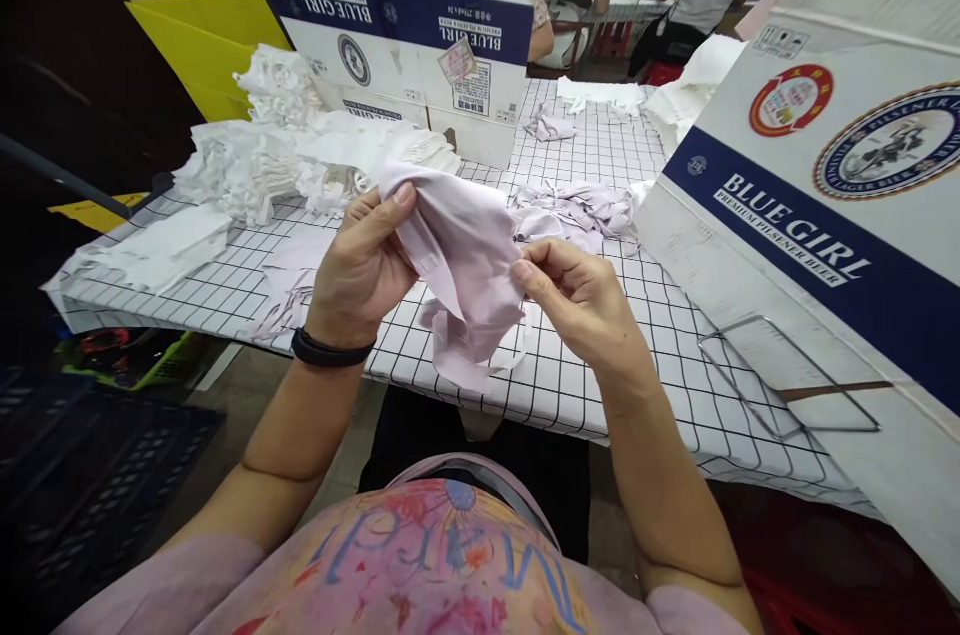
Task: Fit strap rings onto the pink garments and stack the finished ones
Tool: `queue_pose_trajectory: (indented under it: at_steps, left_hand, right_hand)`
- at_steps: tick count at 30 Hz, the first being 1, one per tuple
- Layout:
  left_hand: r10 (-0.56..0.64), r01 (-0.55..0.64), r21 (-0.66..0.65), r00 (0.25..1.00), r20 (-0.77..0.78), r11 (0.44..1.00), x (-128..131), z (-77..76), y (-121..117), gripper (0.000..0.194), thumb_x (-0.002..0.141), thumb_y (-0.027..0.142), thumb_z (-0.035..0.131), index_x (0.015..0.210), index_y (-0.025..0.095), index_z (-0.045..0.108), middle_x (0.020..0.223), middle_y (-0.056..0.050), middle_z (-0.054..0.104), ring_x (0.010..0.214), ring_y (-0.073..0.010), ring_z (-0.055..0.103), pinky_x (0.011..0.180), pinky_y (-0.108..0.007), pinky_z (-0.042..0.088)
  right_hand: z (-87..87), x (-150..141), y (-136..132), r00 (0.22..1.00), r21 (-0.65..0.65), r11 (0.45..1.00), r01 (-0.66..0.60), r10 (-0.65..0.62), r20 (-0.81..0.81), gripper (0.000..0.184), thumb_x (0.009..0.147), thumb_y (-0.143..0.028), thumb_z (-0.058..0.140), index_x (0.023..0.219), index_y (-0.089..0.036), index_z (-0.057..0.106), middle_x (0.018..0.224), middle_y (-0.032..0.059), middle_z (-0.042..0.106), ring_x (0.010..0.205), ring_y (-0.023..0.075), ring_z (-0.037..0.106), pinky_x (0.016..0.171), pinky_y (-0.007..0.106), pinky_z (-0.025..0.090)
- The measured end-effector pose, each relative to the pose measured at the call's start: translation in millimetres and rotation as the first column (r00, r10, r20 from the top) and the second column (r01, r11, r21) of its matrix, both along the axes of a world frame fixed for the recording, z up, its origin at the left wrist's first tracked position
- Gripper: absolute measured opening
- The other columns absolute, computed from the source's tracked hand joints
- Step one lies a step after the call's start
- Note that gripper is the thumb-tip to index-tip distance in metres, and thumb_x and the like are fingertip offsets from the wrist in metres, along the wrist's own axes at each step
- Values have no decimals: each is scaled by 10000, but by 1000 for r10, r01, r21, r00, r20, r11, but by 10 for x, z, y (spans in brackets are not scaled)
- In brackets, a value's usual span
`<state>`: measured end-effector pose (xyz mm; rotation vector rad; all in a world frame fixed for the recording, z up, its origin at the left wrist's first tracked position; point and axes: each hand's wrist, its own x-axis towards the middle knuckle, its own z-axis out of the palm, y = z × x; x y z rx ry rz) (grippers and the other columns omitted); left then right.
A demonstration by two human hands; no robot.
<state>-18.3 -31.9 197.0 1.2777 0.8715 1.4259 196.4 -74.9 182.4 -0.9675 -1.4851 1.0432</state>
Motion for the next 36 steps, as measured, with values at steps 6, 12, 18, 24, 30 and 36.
queue_pose_trajectory:
  at_steps: [6, 12, 18, 24, 30, 36]
  left_hand:
    - [-102, 105, -34, 991, 90, 994, -67, -222, 95, 270, 852, 434, 790, 993, 210, 737, 925, -26, 729, 891, -171, 690, 729, -287, 594]
    - [-85, 105, -120, 983, 161, 987, -78, -319, 155, 336, 777, 402, 845, 1011, 192, 727, 940, -33, 735, 837, -143, 670, 717, -271, 596]
    - [-202, 216, -270, 976, 79, 938, -176, -628, 79, 427, 680, 401, 913, 981, 168, 720, 845, -39, 751, 723, -140, 688, 632, -267, 601]
    - [-321, 245, -215, 809, -493, 946, -164, -657, -43, 429, 877, 548, 724, 702, 159, 675, 688, -39, 682, 644, -131, 632, 575, -242, 502]
    - [-625, 629, -23, 767, -147, 777, 186, -289, 108, 410, 1006, 584, 539, 1175, 246, 699, 1216, -90, 714, 1198, -231, 654, 971, -348, 550]
    - [-707, 715, 15, 694, -134, 699, 332, -85, 165, 418, 934, 623, 637, 1042, 230, 728, 1026, -69, 712, 985, -191, 683, 868, -312, 562]
  right_hand:
    - [-87, 23, 55, 982, 69, 979, 190, -190, -13, 239, 974, -484, 663, 896, -258, 671, 713, -14, 494, 612, 125, 430, 530, 254, 389]
    - [-238, 107, 154, 977, 37, 984, 173, -176, 118, 334, 912, -530, 725, 776, -226, 693, 555, -36, 425, 489, 104, 304, 433, 261, 221]
    - [-253, 279, 159, 998, -147, 989, -21, 30, 61, 308, 798, -491, 848, 738, -205, 750, 702, 15, 602, 660, 144, 522, 545, 254, 414]
    - [-88, 294, 186, 995, -89, 992, -91, 95, 42, 315, 891, -494, 762, 761, -209, 724, 690, 1, 556, 631, 125, 486, 550, 246, 428]
    - [317, 180, 143, 920, -116, 943, -312, 330, 209, 371, 874, -511, 770, 684, -198, 710, 628, 2, 551, 562, 116, 462, 461, 246, 362]
    - [751, 309, -14, 899, -186, 950, -250, 299, 319, 402, 768, -528, 862, 630, -185, 704, 566, -2, 507, 514, 97, 407, 408, 244, 293]
